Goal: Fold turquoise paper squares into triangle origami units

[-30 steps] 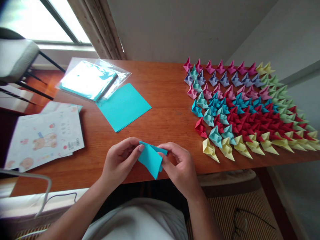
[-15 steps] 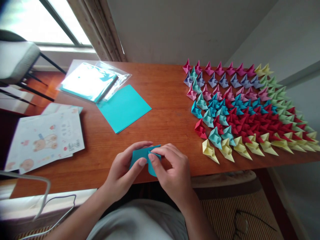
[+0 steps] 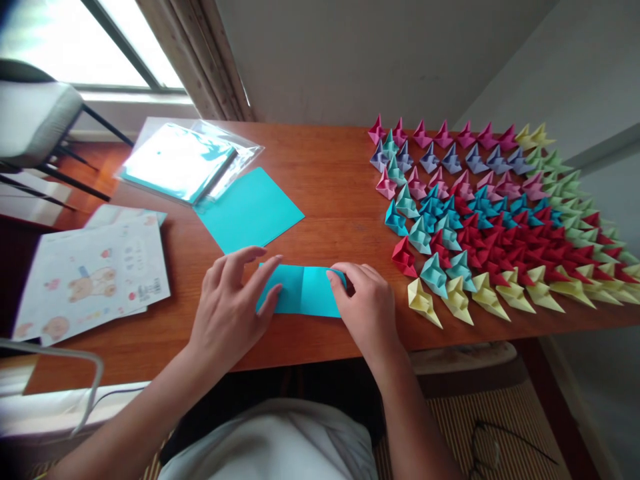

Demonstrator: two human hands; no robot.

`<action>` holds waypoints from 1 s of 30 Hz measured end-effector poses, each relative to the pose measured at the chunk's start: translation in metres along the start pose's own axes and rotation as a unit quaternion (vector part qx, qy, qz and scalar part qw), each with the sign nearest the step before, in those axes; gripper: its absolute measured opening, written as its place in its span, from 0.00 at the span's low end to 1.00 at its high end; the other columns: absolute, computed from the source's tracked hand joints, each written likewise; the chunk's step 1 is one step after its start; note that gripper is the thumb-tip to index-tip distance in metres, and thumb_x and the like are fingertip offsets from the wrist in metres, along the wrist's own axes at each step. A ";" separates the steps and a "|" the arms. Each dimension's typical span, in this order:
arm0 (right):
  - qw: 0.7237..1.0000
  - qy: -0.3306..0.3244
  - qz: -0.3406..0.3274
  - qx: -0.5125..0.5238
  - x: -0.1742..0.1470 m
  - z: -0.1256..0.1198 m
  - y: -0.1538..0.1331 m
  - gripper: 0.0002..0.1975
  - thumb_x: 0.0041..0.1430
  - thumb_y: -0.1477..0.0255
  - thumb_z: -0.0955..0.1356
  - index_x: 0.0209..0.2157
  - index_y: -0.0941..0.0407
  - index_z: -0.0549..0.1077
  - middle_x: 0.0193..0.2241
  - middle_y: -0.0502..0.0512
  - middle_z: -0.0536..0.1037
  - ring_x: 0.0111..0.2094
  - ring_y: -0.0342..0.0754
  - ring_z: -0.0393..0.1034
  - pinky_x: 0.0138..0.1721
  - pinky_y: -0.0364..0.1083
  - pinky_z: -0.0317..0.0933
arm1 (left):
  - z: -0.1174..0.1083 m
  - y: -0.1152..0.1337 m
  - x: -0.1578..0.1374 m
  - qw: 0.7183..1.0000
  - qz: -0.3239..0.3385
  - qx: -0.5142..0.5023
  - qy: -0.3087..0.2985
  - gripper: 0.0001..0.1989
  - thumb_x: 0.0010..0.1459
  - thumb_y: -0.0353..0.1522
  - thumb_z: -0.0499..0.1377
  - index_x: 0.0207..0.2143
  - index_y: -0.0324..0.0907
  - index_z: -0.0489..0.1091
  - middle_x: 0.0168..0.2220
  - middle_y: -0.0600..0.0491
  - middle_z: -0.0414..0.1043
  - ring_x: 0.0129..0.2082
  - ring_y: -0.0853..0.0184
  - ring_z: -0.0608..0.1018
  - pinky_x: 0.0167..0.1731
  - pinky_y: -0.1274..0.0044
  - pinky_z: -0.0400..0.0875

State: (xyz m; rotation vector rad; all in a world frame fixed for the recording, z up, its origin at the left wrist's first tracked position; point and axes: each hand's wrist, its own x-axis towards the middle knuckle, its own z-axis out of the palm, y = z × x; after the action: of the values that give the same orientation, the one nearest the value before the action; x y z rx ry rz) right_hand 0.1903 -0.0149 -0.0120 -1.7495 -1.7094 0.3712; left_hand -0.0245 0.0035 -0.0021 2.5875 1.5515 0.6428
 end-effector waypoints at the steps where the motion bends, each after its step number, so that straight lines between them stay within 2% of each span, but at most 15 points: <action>1: 1.000 0.002 -0.014 -0.009 0.002 0.001 0.001 0.08 0.64 0.68 0.69 0.36 0.55 0.80 0.33 0.55 0.83 0.33 0.51 0.76 0.35 0.48 0.67 | -0.001 0.000 0.002 0.999 0.030 0.032 -0.022 0.17 0.64 0.30 0.57 0.56 0.43 0.70 0.54 0.41 0.70 0.52 0.51 0.71 0.49 0.60 0.66; 5: 0.999 0.008 -0.046 -0.025 0.008 0.000 0.005 0.06 0.63 0.71 0.69 0.36 0.56 0.80 0.33 0.55 0.83 0.32 0.51 0.76 0.34 0.47 0.67 | -0.004 -0.002 0.009 0.982 0.119 0.077 -0.122 0.16 0.66 0.31 0.54 0.55 0.43 0.70 0.44 0.45 0.71 0.42 0.56 0.73 0.41 0.64 0.67; 8: 0.998 0.007 -0.050 -0.031 0.009 -0.002 0.006 0.06 0.63 0.71 0.70 0.37 0.57 0.80 0.34 0.55 0.83 0.33 0.50 0.76 0.33 0.47 0.67 | -0.005 -0.003 0.014 0.969 0.159 0.100 -0.162 0.19 0.68 0.31 0.52 0.59 0.41 0.67 0.41 0.45 0.70 0.40 0.57 0.72 0.39 0.66 0.67; 12: 0.999 0.004 -0.048 -0.025 0.009 -0.003 0.006 0.06 0.62 0.71 0.71 0.38 0.57 0.80 0.35 0.55 0.83 0.33 0.50 0.76 0.33 0.46 0.67 | -0.004 -0.005 0.016 0.959 0.185 0.121 -0.179 0.20 0.69 0.31 0.49 0.61 0.40 0.64 0.42 0.45 0.69 0.39 0.57 0.71 0.37 0.67 0.66; 17: 0.999 0.005 -0.044 -0.018 0.006 -0.006 0.007 0.06 0.62 0.71 0.71 0.39 0.57 0.79 0.32 0.53 0.81 0.30 0.49 0.74 0.33 0.47 0.67 | -0.005 -0.004 0.017 0.956 0.181 0.121 -0.194 0.21 0.69 0.30 0.49 0.62 0.40 0.62 0.43 0.44 0.68 0.40 0.57 0.71 0.38 0.66 0.66; 21: 0.999 0.007 -0.050 0.007 0.004 -0.007 0.007 0.04 0.62 0.73 0.71 0.38 0.57 0.78 0.34 0.55 0.81 0.34 0.50 0.74 0.36 0.48 0.68 | -0.009 -0.001 0.021 0.950 0.183 0.135 -0.213 0.22 0.68 0.29 0.49 0.63 0.39 0.62 0.44 0.44 0.69 0.40 0.57 0.71 0.37 0.66 0.66; 25: 0.993 0.015 -0.112 0.043 0.000 -0.007 0.007 0.06 0.64 0.78 0.68 0.40 0.56 0.78 0.38 0.55 0.82 0.40 0.50 0.76 0.44 0.49 0.70 | -0.009 0.000 0.020 0.946 0.189 0.150 -0.214 0.22 0.68 0.29 0.48 0.64 0.39 0.61 0.43 0.44 0.69 0.40 0.57 0.71 0.36 0.67 0.66; 30: 0.973 0.008 -0.229 -0.034 -0.008 -0.005 0.012 0.13 0.63 0.83 0.68 0.46 0.56 0.77 0.45 0.56 0.83 0.47 0.52 0.76 0.50 0.52 0.69 | -0.003 0.001 0.013 0.951 0.176 0.159 -0.199 0.24 0.69 0.28 0.47 0.66 0.39 0.56 0.44 0.45 0.69 0.40 0.58 0.71 0.35 0.68 0.65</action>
State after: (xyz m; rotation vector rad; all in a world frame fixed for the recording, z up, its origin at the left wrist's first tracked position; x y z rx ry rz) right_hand 0.2022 -0.0236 -0.0175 -1.3385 -2.0632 0.0936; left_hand -0.0197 0.0138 0.0053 3.0106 1.1576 -0.1408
